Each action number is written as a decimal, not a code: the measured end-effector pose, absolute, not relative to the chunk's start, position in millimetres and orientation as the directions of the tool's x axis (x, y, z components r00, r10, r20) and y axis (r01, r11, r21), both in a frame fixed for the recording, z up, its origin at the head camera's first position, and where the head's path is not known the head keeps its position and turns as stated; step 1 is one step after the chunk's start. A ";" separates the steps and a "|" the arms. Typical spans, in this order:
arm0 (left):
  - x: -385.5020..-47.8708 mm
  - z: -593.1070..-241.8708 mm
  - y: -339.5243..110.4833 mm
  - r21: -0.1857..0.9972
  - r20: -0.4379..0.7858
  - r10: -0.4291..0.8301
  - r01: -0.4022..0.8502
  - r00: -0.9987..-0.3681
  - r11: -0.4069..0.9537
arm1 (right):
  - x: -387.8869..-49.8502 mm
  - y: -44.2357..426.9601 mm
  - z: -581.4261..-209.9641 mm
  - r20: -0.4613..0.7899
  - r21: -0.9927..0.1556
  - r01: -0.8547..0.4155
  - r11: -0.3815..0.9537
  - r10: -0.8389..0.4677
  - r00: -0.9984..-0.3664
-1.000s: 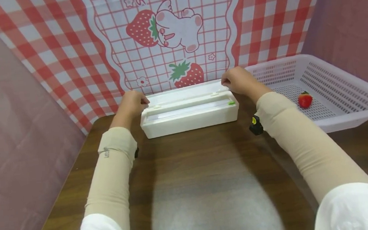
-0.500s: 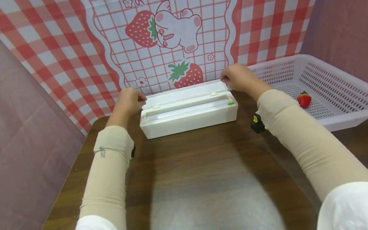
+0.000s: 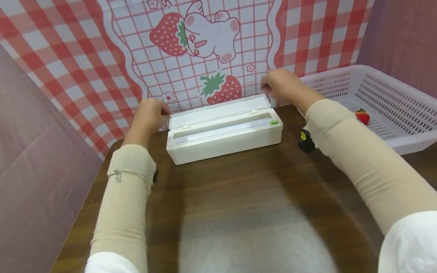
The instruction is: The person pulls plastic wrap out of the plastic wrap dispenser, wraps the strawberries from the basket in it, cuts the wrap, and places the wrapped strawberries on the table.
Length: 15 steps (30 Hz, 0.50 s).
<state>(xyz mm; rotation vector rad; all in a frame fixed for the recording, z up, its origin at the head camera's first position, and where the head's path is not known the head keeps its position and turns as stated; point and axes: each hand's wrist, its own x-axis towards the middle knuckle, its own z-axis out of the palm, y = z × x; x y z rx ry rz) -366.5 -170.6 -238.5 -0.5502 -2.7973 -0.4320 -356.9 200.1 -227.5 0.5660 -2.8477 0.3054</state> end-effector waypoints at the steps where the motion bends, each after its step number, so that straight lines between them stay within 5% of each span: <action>1: -366.4 -237.3 -170.6 0.235 0.303 0.324 0.400 -0.896 0.886 | -356.6 199.8 -226.5 0.255 -0.162 -0.393 0.905 -0.346 -0.903; 15: -361.9 -223.6 -173.0 0.224 0.331 0.320 0.403 -0.888 0.887 | -353.7 198.2 -210.4 0.256 -0.148 -0.407 0.901 -0.363 -0.896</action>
